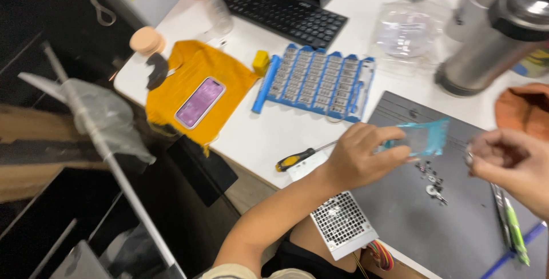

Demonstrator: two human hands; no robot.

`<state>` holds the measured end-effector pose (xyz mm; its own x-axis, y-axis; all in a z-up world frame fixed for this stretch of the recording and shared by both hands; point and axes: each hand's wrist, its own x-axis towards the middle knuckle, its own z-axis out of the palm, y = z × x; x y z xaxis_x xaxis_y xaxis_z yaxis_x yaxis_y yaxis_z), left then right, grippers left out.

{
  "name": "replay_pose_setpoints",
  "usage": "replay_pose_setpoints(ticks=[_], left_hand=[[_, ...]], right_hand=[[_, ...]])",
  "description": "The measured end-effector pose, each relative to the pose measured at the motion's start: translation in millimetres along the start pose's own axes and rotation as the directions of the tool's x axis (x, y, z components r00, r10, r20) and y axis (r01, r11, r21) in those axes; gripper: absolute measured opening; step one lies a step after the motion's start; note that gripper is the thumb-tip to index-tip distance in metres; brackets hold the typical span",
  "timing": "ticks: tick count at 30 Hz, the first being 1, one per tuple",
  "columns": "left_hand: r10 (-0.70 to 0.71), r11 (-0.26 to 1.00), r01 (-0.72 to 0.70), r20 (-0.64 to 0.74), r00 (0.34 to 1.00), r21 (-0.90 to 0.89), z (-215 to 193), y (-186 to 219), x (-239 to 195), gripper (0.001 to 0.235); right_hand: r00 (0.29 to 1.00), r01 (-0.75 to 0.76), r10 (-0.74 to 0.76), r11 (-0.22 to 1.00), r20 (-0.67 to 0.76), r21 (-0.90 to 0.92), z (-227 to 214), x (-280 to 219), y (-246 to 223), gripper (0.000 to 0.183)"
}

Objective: The person opens a small bag of screws and places them on a cutting mat. They then pick up a power supply unit, brush its surface with a paintbrush, and use a screwdriver to tighten screws on the unit. The person handles the power supply unit and its attached cables throughout the process.

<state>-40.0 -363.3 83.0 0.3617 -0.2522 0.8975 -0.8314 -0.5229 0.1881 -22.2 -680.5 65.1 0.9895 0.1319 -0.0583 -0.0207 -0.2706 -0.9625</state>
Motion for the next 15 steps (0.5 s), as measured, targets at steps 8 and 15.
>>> replay_pose_setpoints(ticks=[8, 15], left_hand=[[0.041, 0.999, -0.040, 0.034, 0.999, -0.016, -8, 3, 8, 0.012], [0.038, 0.999, -0.038, 0.027, 0.999, -0.020, -10, 3, 11, 0.014]], right_hand=[[0.955, 0.266, -0.169, 0.854, 0.244, -0.447, 58, 6, -158, 0.015], [0.918, 0.371, -0.139, 0.631, 0.372, -0.681, 75, 7, -173, 0.004]])
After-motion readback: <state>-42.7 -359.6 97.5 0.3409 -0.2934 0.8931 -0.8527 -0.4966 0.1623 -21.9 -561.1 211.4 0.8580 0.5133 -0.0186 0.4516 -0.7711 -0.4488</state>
